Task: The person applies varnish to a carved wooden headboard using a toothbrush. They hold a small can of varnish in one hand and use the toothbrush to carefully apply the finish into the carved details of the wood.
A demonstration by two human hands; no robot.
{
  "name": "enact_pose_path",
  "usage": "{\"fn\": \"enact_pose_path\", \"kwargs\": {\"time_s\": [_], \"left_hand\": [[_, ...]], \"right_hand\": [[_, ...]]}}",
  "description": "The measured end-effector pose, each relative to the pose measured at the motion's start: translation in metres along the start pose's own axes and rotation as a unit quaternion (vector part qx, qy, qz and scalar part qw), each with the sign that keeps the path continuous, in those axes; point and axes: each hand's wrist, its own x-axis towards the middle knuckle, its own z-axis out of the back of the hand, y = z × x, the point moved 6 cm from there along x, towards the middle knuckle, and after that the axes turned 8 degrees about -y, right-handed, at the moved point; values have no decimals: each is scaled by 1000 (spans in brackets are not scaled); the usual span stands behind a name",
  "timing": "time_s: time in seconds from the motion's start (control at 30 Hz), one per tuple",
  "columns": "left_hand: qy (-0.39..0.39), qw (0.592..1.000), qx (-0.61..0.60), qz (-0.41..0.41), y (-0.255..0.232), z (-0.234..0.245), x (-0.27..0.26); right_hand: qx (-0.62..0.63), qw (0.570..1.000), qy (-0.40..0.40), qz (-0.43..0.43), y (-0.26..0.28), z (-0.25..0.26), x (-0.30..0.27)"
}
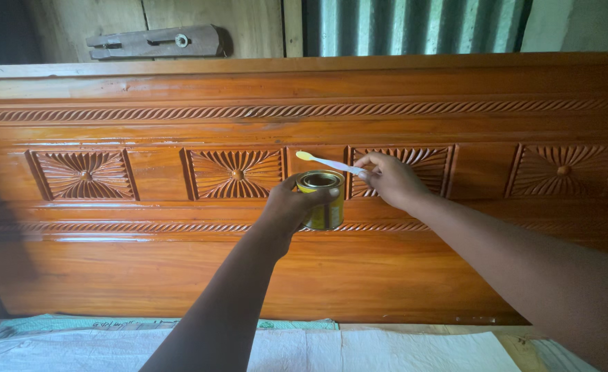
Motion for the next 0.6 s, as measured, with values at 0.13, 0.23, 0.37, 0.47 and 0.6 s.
{"fn": "enact_pose_path", "kwargs": {"time_s": [0.13, 0.23, 0.37, 0.47, 0.6], "left_hand": [[-15, 1000, 0, 12, 6, 0, -5], [-15, 1000, -15, 11, 13, 1, -7], [-22, 1000, -11, 17, 26, 4, -9], [-37, 999, -9, 15, 39, 4, -7], [-39, 998, -43, 3, 61, -3, -8]], "right_hand": [[-2, 1000, -6, 5, -2, -1, -1], [2, 1000, -18, 5, -11, 1, -2], [24, 999, -24, -15, -35, 13, -11], [47, 997, -24, -48, -51, 18, -23], [53, 996, -33, -59, -62, 19, -41]]}}
